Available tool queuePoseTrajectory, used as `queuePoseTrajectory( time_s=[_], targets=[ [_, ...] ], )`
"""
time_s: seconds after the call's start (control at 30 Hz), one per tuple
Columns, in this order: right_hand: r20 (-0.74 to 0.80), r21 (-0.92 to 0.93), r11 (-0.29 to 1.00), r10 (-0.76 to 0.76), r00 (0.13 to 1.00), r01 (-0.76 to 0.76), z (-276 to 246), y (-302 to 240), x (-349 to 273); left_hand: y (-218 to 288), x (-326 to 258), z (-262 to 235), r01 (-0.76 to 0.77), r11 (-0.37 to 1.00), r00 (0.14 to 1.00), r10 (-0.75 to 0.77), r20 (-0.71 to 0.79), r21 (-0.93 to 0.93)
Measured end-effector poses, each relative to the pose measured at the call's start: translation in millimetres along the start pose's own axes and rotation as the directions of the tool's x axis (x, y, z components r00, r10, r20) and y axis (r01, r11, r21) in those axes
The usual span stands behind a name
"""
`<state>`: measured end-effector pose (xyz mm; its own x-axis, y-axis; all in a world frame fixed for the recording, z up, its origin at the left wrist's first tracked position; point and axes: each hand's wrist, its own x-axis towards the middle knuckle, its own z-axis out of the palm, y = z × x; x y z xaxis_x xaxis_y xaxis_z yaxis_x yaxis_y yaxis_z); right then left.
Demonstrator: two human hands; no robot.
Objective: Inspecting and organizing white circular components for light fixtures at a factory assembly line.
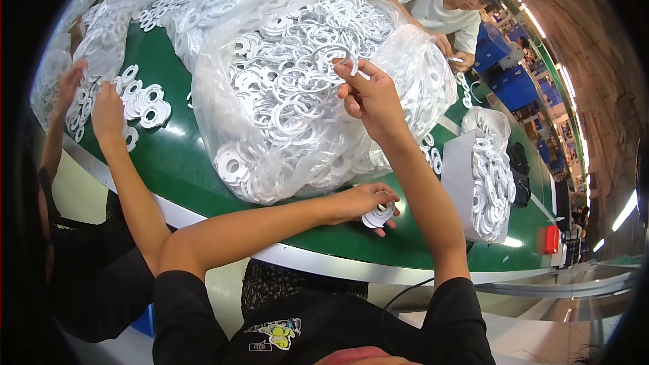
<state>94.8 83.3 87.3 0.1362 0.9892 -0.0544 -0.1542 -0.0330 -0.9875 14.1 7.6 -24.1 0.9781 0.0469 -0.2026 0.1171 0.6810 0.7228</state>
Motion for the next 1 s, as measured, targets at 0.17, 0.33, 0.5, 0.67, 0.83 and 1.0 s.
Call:
queuePoseTrajectory(
  time_s=[0.17,0.33,0.5,0.67,0.83,1.0],
  targets=[
    [-0.002,0.125,0.991,0.042,0.999,-0.041,-0.4,1.3,-0.6,-0.1,1.8,-1.4,-0.006,1.0,1.0,0.006,0.015,0.014],
    [-0.122,-0.092,0.991,-0.107,0.987,0.096,1.2,-0.1,-0.8,0.2,0.9,-0.6,0.0,1.0,1.0,0.0,0.014,0.002],
    [-0.118,-0.159,0.975,-0.177,0.977,0.157,7.5,-3.2,-2.6,0.3,0.3,0.3,0.0,1.0,1.0,0.0,0.012,0.022],
    [-0.07,0.047,0.998,-0.031,0.997,0.034,7.2,-5.4,-1.9,-4.0,2.2,-1.1,-0.021,0.999,1.0,0.02,0.022,0.026],
    [-0.127,-0.504,0.799,-0.443,0.887,0.327,25.5,-5.9,-13.9,-0.7,-1.7,-0.8,-0.015,0.999,0.999,0.014,0.034,0.035],
    [-0.058,-0.663,0.678,-0.468,0.882,0.316,26.1,-11.8,-15.3,-0.6,-0.7,-1.6,-0.019,0.999,0.999,0.018,0.035,0.038]
  ],
)
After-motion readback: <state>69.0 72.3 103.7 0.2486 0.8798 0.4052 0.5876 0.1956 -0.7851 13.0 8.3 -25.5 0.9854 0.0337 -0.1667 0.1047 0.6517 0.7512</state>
